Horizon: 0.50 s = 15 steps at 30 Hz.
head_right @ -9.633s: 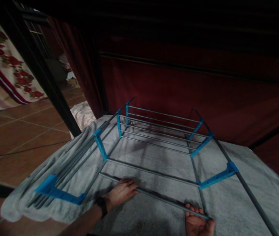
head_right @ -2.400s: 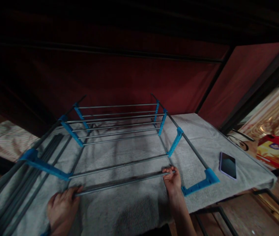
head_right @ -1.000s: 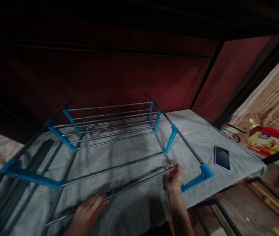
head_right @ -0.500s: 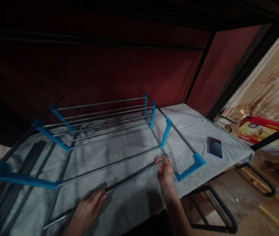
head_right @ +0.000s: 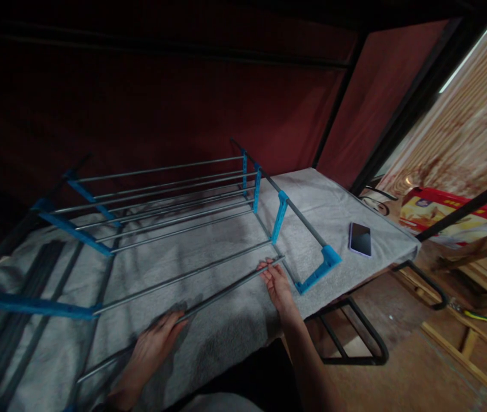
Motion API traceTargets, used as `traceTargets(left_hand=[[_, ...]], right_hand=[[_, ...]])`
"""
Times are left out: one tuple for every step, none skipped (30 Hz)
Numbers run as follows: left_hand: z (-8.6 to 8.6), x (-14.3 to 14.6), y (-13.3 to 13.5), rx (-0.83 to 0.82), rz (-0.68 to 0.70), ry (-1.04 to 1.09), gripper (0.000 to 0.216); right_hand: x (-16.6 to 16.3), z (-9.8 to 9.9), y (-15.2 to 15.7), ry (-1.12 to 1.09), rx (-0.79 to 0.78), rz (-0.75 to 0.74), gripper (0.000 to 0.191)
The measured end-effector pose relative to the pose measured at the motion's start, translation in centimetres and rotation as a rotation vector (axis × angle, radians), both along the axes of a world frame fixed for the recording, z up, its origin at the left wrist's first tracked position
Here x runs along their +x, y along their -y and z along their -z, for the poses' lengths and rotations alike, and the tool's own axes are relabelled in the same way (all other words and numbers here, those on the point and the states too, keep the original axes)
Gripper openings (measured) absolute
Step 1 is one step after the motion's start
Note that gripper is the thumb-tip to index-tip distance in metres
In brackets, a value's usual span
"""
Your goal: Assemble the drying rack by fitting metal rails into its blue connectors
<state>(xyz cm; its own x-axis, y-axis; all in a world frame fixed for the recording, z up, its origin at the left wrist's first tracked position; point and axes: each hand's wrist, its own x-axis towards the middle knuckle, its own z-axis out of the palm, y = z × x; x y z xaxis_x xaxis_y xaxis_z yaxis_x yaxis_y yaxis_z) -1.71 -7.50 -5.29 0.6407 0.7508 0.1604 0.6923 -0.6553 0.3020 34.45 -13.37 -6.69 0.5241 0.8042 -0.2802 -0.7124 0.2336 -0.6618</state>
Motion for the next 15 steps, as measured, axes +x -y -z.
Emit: traceTargets(left_hand=[[0.1, 0.1, 0.0, 0.004, -0.007, -0.001, 0.037], [0.2, 0.1, 0.0, 0.011, -0.012, 0.002, 0.037], [0.3, 0.0, 0.0, 0.021, -0.016, 0.008, 0.037], [0.5, -0.1, 0.1, 0.035, -0.021, 0.018, 0.037], [0.6, -0.3, 0.2, 0.051, -0.025, 0.029, 0.037], [0.6, -0.5, 0.3, 0.066, -0.031, 0.039, 0.037], [0.6, -0.8, 0.4, 0.081, -0.040, 0.049, 0.037], [0.6, -1.2, 0.5, 0.097, -0.049, 0.057, 0.036], [0.5, -1.6, 0.5, 0.111, -0.054, 0.065, 0.036], [0.4, -1.9, 0.5, 0.126, -0.057, 0.073, 0.035], [0.2, -2.3, 0.5, 0.145, -0.061, 0.083, 0.036], [0.1, -2.6, 0.4, 0.163, -0.065, 0.096, 0.036], [0.0, -2.8, 0.4, 0.179, -0.071, 0.108, 0.036], [-0.2, -3.0, 0.3, 0.190, -0.077, 0.116, 0.037], [-0.3, -3.0, 0.3, 0.196, -0.083, 0.120, 0.037]], right_hand=[[0.0, 0.1, 0.1, 0.004, 0.003, -0.003, 0.018], [0.0, 0.3, 0.1, 0.011, 0.001, -0.003, 0.017], [0.0, 0.4, 0.1, 0.019, -0.004, 0.000, 0.016], [0.0, 0.5, 0.1, 0.026, -0.011, 0.007, 0.015], [0.0, 0.5, 0.0, 0.027, -0.018, 0.020, 0.014], [0.0, 0.6, 0.0, 0.023, -0.023, 0.034, 0.014], [0.0, 0.6, -0.1, 0.012, -0.027, 0.046, 0.014], [0.0, 0.5, -0.2, -0.001, -0.029, 0.057, 0.015], [0.0, 0.5, -0.3, -0.014, -0.030, 0.069, 0.016], [-0.1, 0.4, -0.3, -0.024, -0.033, 0.078, 0.017], [-0.1, 0.4, -0.4, -0.029, -0.036, 0.083, 0.018], [-0.1, 0.3, -0.4, -0.030, -0.041, 0.085, 0.019], [-0.1, 0.2, -0.4, -0.028, -0.043, 0.086, 0.020], [-0.1, 0.2, -0.4, -0.026, -0.042, 0.090, 0.021], [-0.2, 0.1, -0.3, -0.025, -0.037, 0.092, 0.021]])
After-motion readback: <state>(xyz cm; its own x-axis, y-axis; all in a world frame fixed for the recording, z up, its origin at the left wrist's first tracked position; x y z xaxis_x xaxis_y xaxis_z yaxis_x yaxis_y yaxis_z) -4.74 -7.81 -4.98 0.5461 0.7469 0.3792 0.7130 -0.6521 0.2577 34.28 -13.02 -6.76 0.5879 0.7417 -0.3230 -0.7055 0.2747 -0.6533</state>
